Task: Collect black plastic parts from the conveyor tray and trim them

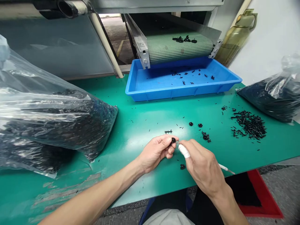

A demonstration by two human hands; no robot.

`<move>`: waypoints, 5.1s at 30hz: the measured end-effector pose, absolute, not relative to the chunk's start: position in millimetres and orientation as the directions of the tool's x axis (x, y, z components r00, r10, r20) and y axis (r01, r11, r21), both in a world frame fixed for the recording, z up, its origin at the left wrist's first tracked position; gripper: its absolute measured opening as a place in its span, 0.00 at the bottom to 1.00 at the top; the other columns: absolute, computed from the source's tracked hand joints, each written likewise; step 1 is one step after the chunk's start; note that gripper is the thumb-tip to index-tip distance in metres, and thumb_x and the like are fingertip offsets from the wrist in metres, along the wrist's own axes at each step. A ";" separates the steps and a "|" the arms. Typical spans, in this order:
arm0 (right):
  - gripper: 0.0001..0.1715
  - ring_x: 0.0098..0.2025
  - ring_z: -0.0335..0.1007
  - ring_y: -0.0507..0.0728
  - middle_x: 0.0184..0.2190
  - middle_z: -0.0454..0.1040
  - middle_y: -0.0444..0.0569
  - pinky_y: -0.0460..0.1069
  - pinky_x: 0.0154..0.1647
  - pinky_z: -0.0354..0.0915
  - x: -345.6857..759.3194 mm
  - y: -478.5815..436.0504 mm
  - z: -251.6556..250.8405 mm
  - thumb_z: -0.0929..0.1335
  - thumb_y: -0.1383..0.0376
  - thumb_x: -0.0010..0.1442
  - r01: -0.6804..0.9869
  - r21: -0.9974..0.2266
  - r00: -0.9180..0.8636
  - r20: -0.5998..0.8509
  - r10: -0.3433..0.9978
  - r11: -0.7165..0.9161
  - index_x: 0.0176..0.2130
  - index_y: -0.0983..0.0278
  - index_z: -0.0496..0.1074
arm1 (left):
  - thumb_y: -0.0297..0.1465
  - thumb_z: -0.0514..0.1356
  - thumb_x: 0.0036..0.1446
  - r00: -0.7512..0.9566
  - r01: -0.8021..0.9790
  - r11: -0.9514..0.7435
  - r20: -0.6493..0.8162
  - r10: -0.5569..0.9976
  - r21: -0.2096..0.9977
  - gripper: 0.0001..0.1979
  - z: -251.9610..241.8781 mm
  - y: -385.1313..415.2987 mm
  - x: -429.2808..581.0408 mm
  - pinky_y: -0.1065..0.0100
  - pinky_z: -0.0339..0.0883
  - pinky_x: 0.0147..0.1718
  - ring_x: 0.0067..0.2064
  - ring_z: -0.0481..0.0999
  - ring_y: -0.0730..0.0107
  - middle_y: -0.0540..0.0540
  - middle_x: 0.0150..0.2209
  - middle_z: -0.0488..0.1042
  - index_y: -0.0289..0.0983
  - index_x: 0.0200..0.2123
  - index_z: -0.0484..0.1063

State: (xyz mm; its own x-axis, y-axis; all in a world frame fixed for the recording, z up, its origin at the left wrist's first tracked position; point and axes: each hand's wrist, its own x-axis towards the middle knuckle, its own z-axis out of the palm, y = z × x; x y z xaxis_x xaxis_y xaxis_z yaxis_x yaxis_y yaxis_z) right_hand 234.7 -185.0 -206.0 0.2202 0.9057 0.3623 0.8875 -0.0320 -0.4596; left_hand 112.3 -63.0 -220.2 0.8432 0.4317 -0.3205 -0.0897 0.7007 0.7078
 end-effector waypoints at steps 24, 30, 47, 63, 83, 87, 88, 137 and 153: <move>0.15 0.24 0.58 0.52 0.26 0.64 0.45 0.47 0.25 0.50 217.7 -179.2 -208.5 0.57 0.74 0.65 0.971 -0.175 0.226 0.431 0.874 -0.165 0.31 0.63 0.67 | 0.39 0.61 0.57 0.808 -0.058 0.496 -0.251 0.533 0.866 0.13 -222.4 -70.9 112.4 0.72 0.56 0.23 0.23 0.63 0.79 0.50 0.27 0.69 0.33 0.37 0.75; 0.16 0.26 0.61 0.53 0.27 0.68 0.47 0.46 0.27 0.51 196.9 -165.2 -211.3 0.56 0.76 0.60 0.847 -0.453 0.456 0.356 0.816 -0.276 0.36 0.64 0.69 | 0.37 0.64 0.55 0.737 -0.142 0.537 -0.273 0.618 0.832 0.13 -221.9 -71.5 115.2 0.75 0.48 0.20 0.22 0.57 0.83 0.52 0.23 0.65 0.32 0.37 0.75; 0.13 0.28 0.63 0.53 0.28 0.71 0.46 0.48 0.30 0.52 235.1 -180.4 -188.0 0.59 0.71 0.60 0.763 -0.474 0.555 0.130 0.822 -0.440 0.36 0.62 0.71 | 0.28 0.60 0.54 0.674 -0.278 0.591 -0.284 0.682 0.757 0.11 -219.6 -69.2 115.2 0.79 0.46 0.16 0.22 0.59 0.83 0.49 0.27 0.68 0.31 0.41 0.72; 0.13 0.32 0.65 0.51 0.33 0.71 0.41 0.45 0.33 0.59 226.5 -208.9 -200.6 0.64 0.75 0.58 0.687 -0.711 0.462 0.268 0.846 -0.150 0.39 0.59 0.72 | 0.40 0.63 0.57 0.869 0.006 0.567 -0.285 0.404 0.823 0.14 -216.3 -71.2 111.5 0.78 0.41 0.15 0.21 0.58 0.83 0.50 0.31 0.69 0.36 0.39 0.69; 0.23 0.35 0.71 0.56 0.35 0.74 0.51 0.49 0.34 0.62 229.2 -205.1 -205.9 0.56 0.76 0.62 0.933 -0.336 0.238 0.310 0.920 -0.128 0.52 0.67 0.69 | 0.36 0.63 0.58 0.888 0.015 0.587 -0.281 0.364 0.809 0.11 -221.6 -69.4 109.3 0.75 0.43 0.19 0.24 0.58 0.84 0.48 0.33 0.70 0.36 0.42 0.70; 0.21 0.30 0.69 0.56 0.29 0.72 0.48 0.49 0.29 0.57 227.7 -200.6 -203.9 0.56 0.76 0.62 0.964 -0.218 0.221 0.334 0.916 -0.153 0.48 0.66 0.71 | 0.36 0.63 0.57 0.891 0.018 0.539 -0.258 0.373 0.842 0.13 -222.5 -70.8 109.0 0.75 0.44 0.19 0.24 0.59 0.83 0.48 0.34 0.70 0.37 0.43 0.70; 0.21 0.29 0.68 0.55 0.28 0.72 0.47 0.49 0.29 0.56 227.1 -199.9 -203.5 0.56 0.76 0.62 0.967 -0.195 0.222 0.342 0.913 -0.162 0.47 0.65 0.71 | 0.37 0.63 0.57 0.889 0.019 0.535 -0.259 0.378 0.845 0.13 -222.4 -71.0 109.1 0.75 0.45 0.19 0.24 0.59 0.83 0.48 0.34 0.70 0.37 0.43 0.70; 0.15 0.27 0.64 0.54 0.26 0.67 0.44 0.49 0.28 0.49 226.9 -190.8 -201.5 0.57 0.78 0.60 0.964 -0.200 0.224 0.269 0.937 -0.173 0.34 0.61 0.64 | 0.36 0.65 0.55 0.827 -0.018 0.626 -0.340 0.447 0.780 0.15 -220.5 -71.0 112.2 0.78 0.44 0.18 0.25 0.59 0.83 0.48 0.31 0.68 0.33 0.42 0.71; 0.13 0.23 0.62 0.53 0.23 0.67 0.43 0.49 0.25 0.47 208.9 -184.7 -207.9 0.58 0.76 0.62 0.920 -0.286 0.348 0.288 0.892 -0.267 0.33 0.62 0.65 | 0.40 0.65 0.55 0.817 0.003 0.526 -0.305 0.489 0.850 0.15 -224.0 -71.4 114.2 0.76 0.46 0.19 0.22 0.56 0.83 0.54 0.23 0.64 0.34 0.37 0.69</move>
